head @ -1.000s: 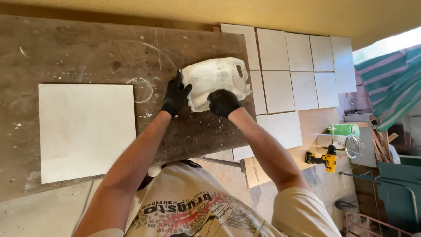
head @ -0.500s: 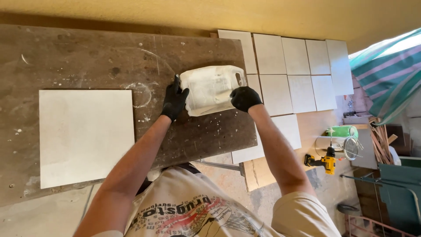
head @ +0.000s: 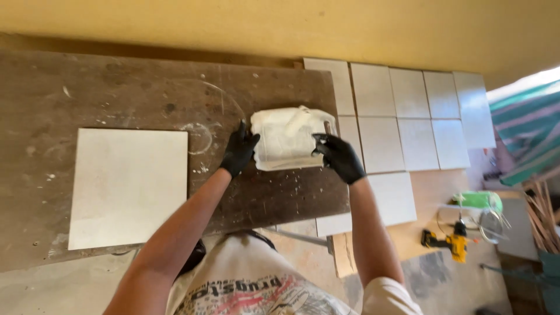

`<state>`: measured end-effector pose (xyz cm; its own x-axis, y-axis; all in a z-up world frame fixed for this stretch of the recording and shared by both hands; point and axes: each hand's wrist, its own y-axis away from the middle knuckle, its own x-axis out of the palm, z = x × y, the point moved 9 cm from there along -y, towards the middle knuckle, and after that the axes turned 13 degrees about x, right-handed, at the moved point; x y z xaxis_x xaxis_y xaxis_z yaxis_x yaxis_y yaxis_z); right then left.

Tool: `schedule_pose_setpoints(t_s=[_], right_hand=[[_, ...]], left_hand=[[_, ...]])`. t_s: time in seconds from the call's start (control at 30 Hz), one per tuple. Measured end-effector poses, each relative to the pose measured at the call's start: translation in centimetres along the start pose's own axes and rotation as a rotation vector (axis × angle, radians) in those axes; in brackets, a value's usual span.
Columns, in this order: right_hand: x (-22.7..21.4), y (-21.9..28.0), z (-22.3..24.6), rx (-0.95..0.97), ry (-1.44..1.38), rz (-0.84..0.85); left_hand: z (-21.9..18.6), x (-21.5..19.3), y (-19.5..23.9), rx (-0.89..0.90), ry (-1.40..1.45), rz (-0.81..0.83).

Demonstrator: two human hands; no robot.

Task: Painting a small wooden board with white paint using a hand roller on a workbench.

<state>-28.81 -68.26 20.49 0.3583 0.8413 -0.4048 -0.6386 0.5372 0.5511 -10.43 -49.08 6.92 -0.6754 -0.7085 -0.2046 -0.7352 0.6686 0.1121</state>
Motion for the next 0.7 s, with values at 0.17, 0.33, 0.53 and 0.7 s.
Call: schedule_pose_setpoints(t_s=[0.17, 0.33, 0.53, 0.7], right_hand=[[5.8, -2.8, -5.1, -0.106, -0.693, 0.235], [14.5, 0.4, -4.6, -0.159, -0.46, 0.259], [29.0, 9.6, -0.3, -0.173, -0.026, 0.177], [41.3, 15.2, 1.4, -0.427, 0.335, -0.129]], left_hand=[[-0.1, -8.5, 7.5, -0.163, 0.165, -0.138], [1.3, -24.2, 20.7, -0.069, -0.319, -0.283], [7.4, -38.4, 33.3, -0.299, -0.67, -0.303], [4.6, -39.0, 32.3, 0.047, -0.82, 0.092]])
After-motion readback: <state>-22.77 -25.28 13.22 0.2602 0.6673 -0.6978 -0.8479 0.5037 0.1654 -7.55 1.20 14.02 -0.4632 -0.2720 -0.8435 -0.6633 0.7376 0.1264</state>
